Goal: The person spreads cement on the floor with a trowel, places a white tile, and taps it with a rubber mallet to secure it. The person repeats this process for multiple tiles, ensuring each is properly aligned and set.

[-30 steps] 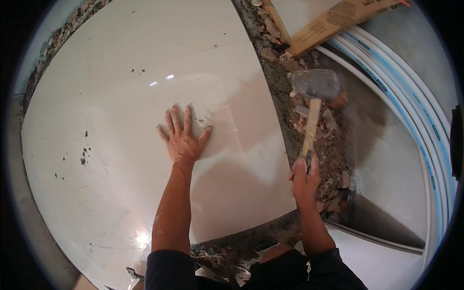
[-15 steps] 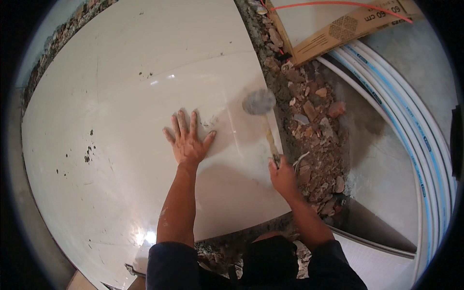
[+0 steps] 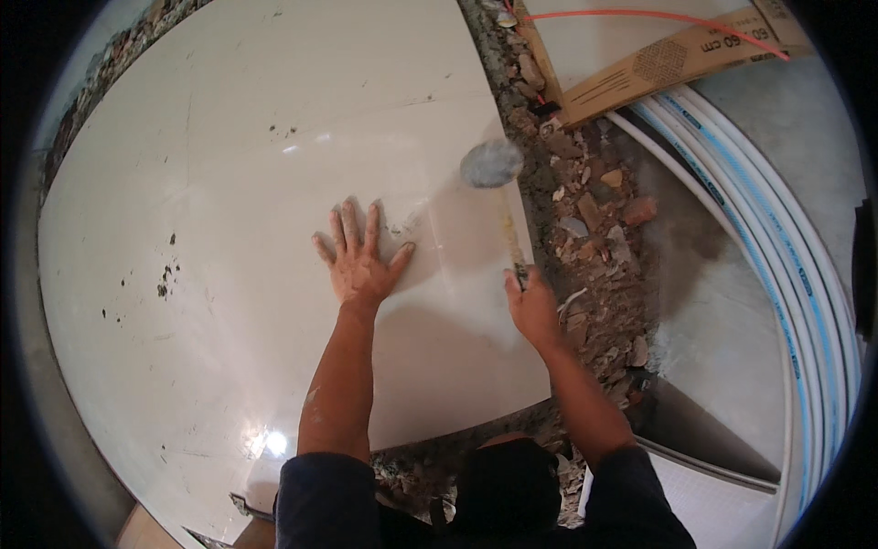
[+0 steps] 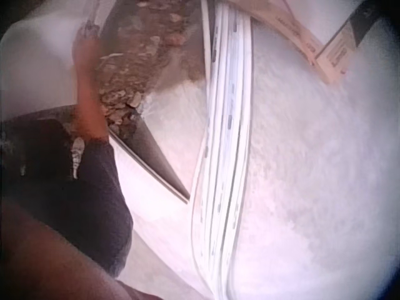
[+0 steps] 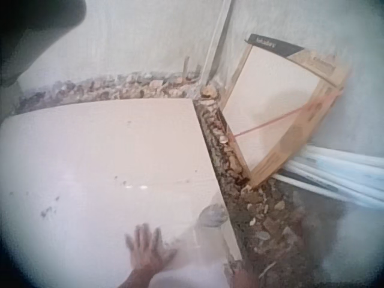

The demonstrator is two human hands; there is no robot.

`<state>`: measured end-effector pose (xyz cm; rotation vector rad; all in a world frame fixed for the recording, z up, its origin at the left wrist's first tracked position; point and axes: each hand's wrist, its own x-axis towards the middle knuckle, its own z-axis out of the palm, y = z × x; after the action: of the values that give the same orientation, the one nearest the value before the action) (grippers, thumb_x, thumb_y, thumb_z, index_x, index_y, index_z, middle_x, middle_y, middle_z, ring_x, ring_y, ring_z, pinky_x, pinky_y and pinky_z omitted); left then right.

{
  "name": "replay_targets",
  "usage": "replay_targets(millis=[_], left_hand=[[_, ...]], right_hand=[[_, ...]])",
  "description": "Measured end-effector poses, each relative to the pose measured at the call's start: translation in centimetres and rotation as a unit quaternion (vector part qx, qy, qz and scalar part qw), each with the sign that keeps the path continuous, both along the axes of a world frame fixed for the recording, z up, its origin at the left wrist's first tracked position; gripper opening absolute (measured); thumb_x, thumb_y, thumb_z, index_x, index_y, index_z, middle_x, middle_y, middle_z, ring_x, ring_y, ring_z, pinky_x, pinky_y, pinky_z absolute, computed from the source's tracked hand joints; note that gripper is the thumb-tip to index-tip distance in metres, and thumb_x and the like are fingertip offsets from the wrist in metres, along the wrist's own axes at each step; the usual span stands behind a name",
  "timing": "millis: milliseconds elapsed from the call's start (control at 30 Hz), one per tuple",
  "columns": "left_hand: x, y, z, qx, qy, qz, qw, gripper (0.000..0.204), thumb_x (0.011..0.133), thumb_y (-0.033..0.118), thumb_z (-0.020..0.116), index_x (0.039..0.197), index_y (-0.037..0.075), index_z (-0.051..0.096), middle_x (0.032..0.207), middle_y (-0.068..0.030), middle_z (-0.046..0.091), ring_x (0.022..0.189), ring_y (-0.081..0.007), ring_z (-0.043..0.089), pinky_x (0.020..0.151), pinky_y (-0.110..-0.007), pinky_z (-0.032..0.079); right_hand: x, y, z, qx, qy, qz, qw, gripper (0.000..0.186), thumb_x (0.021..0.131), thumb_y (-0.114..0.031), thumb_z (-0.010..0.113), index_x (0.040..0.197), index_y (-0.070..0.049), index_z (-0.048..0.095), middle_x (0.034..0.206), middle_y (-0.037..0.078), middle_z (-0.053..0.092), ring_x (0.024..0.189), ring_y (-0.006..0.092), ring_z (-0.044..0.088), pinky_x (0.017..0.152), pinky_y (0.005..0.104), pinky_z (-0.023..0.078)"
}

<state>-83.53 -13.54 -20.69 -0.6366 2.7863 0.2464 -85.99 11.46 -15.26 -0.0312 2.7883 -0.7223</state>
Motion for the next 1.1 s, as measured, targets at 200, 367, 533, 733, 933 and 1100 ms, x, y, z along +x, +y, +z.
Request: replay_targets(millis=[200,367,533,733,933,1100], left_hand=[[-0.1,-0.1,0.0,0.002,0.005,0.003,1.000,0.085,0.084,0.071,0.046,0.153,0.030,0.017,0.160,-0.0083,0.008,0.148,-0.0276,0.003,0.116,-0.057,-0.001],[0.1,-0.1,0.1,0.001,-0.004,0.002,1.000,0.085,0.084,0.070,0.046,0.153,0.030,0.017,0.160,-0.0071,0.008,0.148,-0.0269,0.002,0.116,-0.056,-0.001],[-0.1,0.0,0.1,0.005,-0.004,0.010,1.000,0.084,0.085,0.070,0.046,0.153,0.029,0.018,0.160,-0.0047,0.006,0.148,-0.0259,0.001,0.117,-0.055,-0.001],[-0.4,0.2,0.5,0.000,-0.018,0.011,1.000,0.084,0.085,0.070,0.045,0.153,0.029,0.018,0.160,-0.0048,0.006,0.148,-0.0257,0.001,0.117,-0.055,0.000],[-0.2,0.3,0.3,-0.026,-0.005,-0.001,1.000,0.083,0.085,0.071,0.042,0.153,0.029,0.018,0.160,-0.0065,0.009,0.148,-0.0274,0.002,0.117,-0.056,0.001],[-0.3,0.2,0.0,-0.023,0.004,0.001,1.000,0.083,0.085,0.072,0.042,0.152,0.029,0.019,0.160,-0.0062,0.010,0.147,-0.0276,0.004,0.117,-0.056,0.001]], right_hand=[[0.0,0.5,-0.3,0.019,0.004,0.047,0.999,0.039,0.095,-0.034,0.056,0.106,0.003,0.053,0.075,0.024,0.063,0.073,0.0434,0.065,0.063,0.0467,0.050],[0.3,0.0,-0.3,-0.069,0.003,-0.013,0.998,0.038,0.094,-0.035,0.056,0.102,0.002,0.054,0.076,0.026,0.063,0.074,0.0438,0.065,0.062,0.0482,0.049],[-0.5,-1.5,-0.8,-0.010,-0.004,0.012,1.000,0.037,0.094,-0.034,0.056,0.102,0.002,0.053,0.075,0.027,0.063,0.074,0.0444,0.064,0.061,0.0494,0.049],[-3.6,-4.9,-1.8,-0.003,-0.001,0.073,0.997,0.046,0.094,-0.042,0.052,0.102,0.003,0.053,0.071,0.026,0.063,0.072,0.0443,0.064,0.064,0.0505,0.050],[-5.1,-7.2,-0.7,-0.078,-0.050,0.038,0.995,0.047,0.094,-0.044,0.052,0.097,0.003,0.054,0.072,0.025,0.065,0.075,0.0440,0.065,0.068,0.0504,0.051],[-5.1,-7.8,-0.6,-0.089,0.020,0.042,0.995,0.047,0.094,-0.044,0.052,0.096,0.002,0.054,0.072,0.025,0.064,0.074,0.0432,0.065,0.067,0.0499,0.051]])
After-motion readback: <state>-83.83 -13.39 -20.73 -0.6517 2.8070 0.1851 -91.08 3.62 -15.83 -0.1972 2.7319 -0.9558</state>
